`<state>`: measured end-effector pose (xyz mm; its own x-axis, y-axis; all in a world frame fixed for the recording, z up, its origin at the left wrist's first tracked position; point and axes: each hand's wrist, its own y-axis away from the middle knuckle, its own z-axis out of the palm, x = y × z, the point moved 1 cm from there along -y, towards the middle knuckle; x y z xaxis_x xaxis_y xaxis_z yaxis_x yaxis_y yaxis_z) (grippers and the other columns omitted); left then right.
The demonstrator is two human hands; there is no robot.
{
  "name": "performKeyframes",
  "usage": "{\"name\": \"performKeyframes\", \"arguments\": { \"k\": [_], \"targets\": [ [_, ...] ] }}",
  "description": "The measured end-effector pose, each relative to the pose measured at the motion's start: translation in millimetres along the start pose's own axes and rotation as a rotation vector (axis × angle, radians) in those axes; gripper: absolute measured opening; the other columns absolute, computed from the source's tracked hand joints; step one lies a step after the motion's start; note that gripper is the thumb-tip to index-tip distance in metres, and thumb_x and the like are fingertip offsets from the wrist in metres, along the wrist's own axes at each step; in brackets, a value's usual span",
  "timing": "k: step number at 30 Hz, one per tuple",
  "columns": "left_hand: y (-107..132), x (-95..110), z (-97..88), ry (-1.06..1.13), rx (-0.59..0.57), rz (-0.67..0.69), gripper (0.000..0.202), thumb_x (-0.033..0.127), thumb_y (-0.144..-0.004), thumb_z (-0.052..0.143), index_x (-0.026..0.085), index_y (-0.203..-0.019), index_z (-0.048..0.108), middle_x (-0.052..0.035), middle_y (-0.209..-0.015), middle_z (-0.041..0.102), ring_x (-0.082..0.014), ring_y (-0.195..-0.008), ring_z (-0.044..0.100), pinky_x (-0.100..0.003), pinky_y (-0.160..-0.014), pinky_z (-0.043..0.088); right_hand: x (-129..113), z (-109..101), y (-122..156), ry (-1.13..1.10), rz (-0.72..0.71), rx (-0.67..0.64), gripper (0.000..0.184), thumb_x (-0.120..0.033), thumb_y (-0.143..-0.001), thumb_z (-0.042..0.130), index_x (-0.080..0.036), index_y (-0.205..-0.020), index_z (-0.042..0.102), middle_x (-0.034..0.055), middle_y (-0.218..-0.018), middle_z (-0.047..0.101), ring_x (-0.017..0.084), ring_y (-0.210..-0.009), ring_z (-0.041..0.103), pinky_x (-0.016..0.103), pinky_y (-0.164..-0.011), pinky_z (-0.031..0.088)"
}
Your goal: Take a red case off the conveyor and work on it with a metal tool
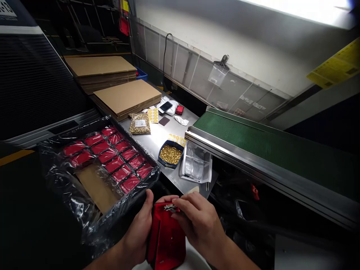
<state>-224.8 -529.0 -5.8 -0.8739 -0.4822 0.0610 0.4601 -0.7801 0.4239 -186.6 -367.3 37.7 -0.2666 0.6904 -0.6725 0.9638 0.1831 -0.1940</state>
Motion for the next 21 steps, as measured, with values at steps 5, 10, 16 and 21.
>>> {"name": "performKeyframes", "arguments": {
  "k": [5,10,16,21],
  "targets": [
    [0,-3,8.7,0.033,-0.114,-0.058,0.06,0.059,-0.099,0.031,0.018,-0.142,0.04,-0.0135,-0.107,0.068,-0.0291,-0.091,0.068,-0.041,-0.085,0.051,-4,-2,-8,0.045,-0.081,-0.03,0.029,-0.023,-0.095,0.055,-0.027,-0.123,0.055,0.0042,-0.104,0.067,0.02,-0.085,0.057,0.036,-0.074,0.046],
    [-1,-4,13.1,0.064,-0.123,-0.105,0.06,0.061,-0.098,0.036,0.017,-0.137,0.046,-0.0126,-0.1,0.069,-0.0285,-0.087,0.068,-0.039,-0.083,0.051,-3,-2,-9,0.053,-0.084,-0.044,0.026,-0.02,-0.095,0.054,-0.026,-0.12,0.056,0.0028,-0.107,0.068,0.02,-0.085,0.055,0.036,-0.074,0.046],
    [-2,-8,7.2,0.036,-0.053,-0.105,0.059,0.061,-0.097,0.038,0.018,-0.135,0.047,-0.0106,-0.096,0.069,-0.0252,-0.079,0.067,-0.035,-0.077,0.051,-5,-1,-11,0.118,-0.153,-0.01,0.018,-0.015,-0.095,0.051,-0.019,-0.11,0.061,0.0041,-0.09,0.068,0.018,-0.073,0.053,0.034,-0.063,0.043],
    [-3,-8,8.3,0.039,-0.033,-0.138,0.062,0.065,-0.095,0.038,0.016,-0.132,0.05,-0.0107,-0.097,0.069,-0.0234,-0.073,0.066,-0.031,-0.067,0.05,-1,-9,-5,0.099,-0.146,0.034,0.02,-0.016,-0.096,0.051,-0.021,-0.113,0.06,0.0039,-0.086,0.067,0.018,-0.071,0.056,0.033,-0.061,0.044]
  ]
}}
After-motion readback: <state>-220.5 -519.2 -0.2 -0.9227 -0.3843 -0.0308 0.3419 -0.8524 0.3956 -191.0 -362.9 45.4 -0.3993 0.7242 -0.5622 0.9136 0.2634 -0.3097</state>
